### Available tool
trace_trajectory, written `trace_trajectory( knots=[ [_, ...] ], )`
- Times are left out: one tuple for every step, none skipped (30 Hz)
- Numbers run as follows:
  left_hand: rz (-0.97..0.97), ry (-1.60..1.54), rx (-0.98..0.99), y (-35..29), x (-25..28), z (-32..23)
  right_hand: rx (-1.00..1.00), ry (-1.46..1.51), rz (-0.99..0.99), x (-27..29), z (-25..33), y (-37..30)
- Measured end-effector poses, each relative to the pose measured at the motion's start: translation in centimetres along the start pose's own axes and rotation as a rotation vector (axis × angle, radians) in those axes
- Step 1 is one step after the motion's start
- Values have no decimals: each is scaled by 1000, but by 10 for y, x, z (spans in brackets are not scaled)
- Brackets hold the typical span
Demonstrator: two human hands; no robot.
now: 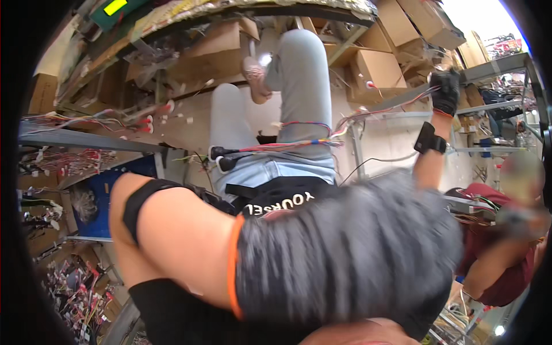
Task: Assemble and wire electronic components onto a circular panel.
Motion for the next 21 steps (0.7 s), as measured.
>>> trace_trajectory(
  knots=[
    [1, -38, 116, -14, 3, 22, -107, -522, 201, -2, -17, -8],
    [-5, -80, 286, -34, 7, 51, -217, -1059, 398, -6, -29, -13],
    [27, -114, 519, -51, 11, 76, -309, -1605, 572, -6, -32, -22],
    [-113, 152, 436, -93, -1, 103, -413, -2146, 747, -2, -38, -25],
    [-182, 191, 673, -121, -2, 118, -1151, -1916, 171, 15, -27, -34],
    [-99, 395, 858, -165, -18, 135, -1406, -2476, 593, 4, -49, -34],
    [120, 230, 1119, -200, -37, 132, -1299, -2311, 274, -64, -91, -15],
    [342, 53, 1319, -227, -57, 129, -1142, -2141, -41, -144, -109, 2],
    [178, 186, 1188, -256, -102, 137, -820, -2172, 191, -161, -120, -9],
    [19, 299, 1060, -277, -138, 142, -507, -2151, 425, -166, -142, -31],
    [31, 284, 1044, -267, -139, 148, -452, -2041, 607, -163, -176, -69],
    [-31, 365, 1069, -251, -140, 151, -425, -1811, 485, -172, -214, -106],
    [-98, 450, 1133, -247, -143, 146, -578, -1757, 871, -245, -238, -97],
    [-97, 444, 1128, -240, -142, 154, -400, -1676, 1014, -254, -260, -119],
    [-58, 434, 1094, -238, -141, 163, -411, -1771, 1139, -280, -273, -120],
    [-23, 430, 1055, -233, -137, 172, -343, -1704, 1065, -287, -280, -111],
    [35, 297, 1102, -231, -134, 176, -246, -1684, 899, -288, -288, -107],
    [35, 296, 1114, -227, -122, 177, -269, -1699, 885, -288, -279, -86],
    [-110, 212, 1115, -221, -106, 174, -312, -1600, 773, -285, -267, -70],
    [-257, 127, 1115, -214, -87, 166, -356, -1496, 665, -285, -256, -57],
    [-226, 113, 1070, -195, -57, 158, -302, -1559, 631, -291, -238, -40]
  ],
)
Point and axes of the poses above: each hand's wrist, its own y-axis towards the middle knuckle, its own x-axis out of the back of the hand, z = x × y, the point moved 2 cm from there along y, towards the middle knuckle, and after that the axes turned 7 degrees about z, right-handed, at the moved point
